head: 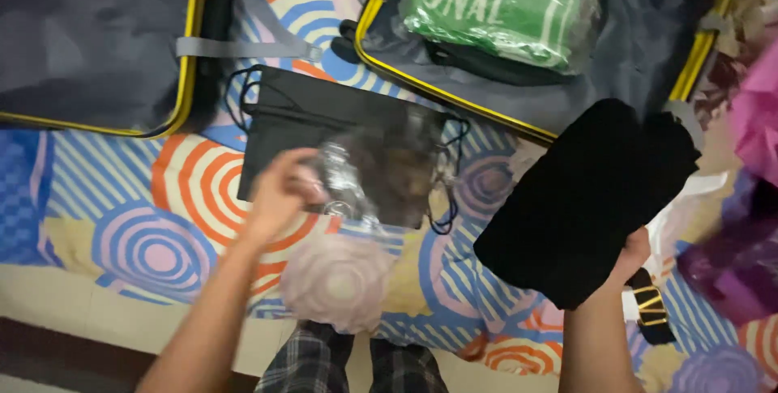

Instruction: The person unpackages and folds a black drawstring bag and a green scarf, placing them both into a yellow-trimmed suitcase on a bed.

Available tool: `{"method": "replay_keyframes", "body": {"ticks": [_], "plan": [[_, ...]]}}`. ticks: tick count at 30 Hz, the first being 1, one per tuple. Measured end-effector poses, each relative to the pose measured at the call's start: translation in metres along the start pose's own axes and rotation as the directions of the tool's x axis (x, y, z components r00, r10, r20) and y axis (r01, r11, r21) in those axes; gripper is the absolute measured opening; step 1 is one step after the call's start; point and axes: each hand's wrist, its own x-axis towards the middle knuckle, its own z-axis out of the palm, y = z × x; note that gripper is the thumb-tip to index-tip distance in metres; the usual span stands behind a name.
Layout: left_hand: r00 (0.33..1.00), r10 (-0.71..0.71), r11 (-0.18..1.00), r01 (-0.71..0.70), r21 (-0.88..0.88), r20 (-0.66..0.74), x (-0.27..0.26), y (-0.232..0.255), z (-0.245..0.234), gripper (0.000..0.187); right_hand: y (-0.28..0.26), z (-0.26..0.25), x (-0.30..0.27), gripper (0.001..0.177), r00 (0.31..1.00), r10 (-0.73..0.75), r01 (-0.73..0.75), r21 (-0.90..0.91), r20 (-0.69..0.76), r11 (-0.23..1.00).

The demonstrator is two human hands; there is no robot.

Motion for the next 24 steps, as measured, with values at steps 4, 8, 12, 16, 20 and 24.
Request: {"method": "replay_keyframes", "body": {"ticks": [4, 8, 12, 16, 20, 24], "plan": [[0.937, -0.157, 0.783, -0.076, -0.617, -0.314, -0.022, -0.025, -0.062, 0.044, 0.032, 0.019, 0.014, 0.058, 0.999, 0.053, -0.053, -0.045, -0.011, 0.998], [0.821, -0.351, 0.653, -0.129, -0.746, -0.450, 0.008, -0.130, -0.029, 0.018, 0.055, 0.031, 0.039, 0.066, 0.990, 0.134, -0.136, -0.059, -0.040, 0.989], [0.736, -0.176, 0.908, -0.135, -0.396, -0.654, 0.037, -0.135, 0.037, 0.032, 0.067, 0.005, 0.067, 0.051, 0.970, 0.234, -0.230, -0.053, 0.072, 0.972], [0.695, 0.060, 0.936, 0.209, 0.282, -0.716, 0.018, -0.070, 0.030, 0.084, 0.066, 0.002, 0.081, 0.047, 0.931, 0.363, -0.357, -0.101, 0.040, 0.928], [0.752, 0.295, 0.823, 0.114, 0.557, -0.590, 0.005, -0.068, 0.009, 0.105, 0.073, -0.002, 0.073, 0.051, 0.874, 0.484, -0.485, -0.085, -0.036, 0.870], [0.812, 0.122, 0.984, -0.025, 0.176, -0.570, -0.002, -0.061, -0.009, 0.096, 0.089, -0.003, 0.043, 0.051, 0.846, 0.519, -0.527, -0.038, -0.125, 0.849]]}}
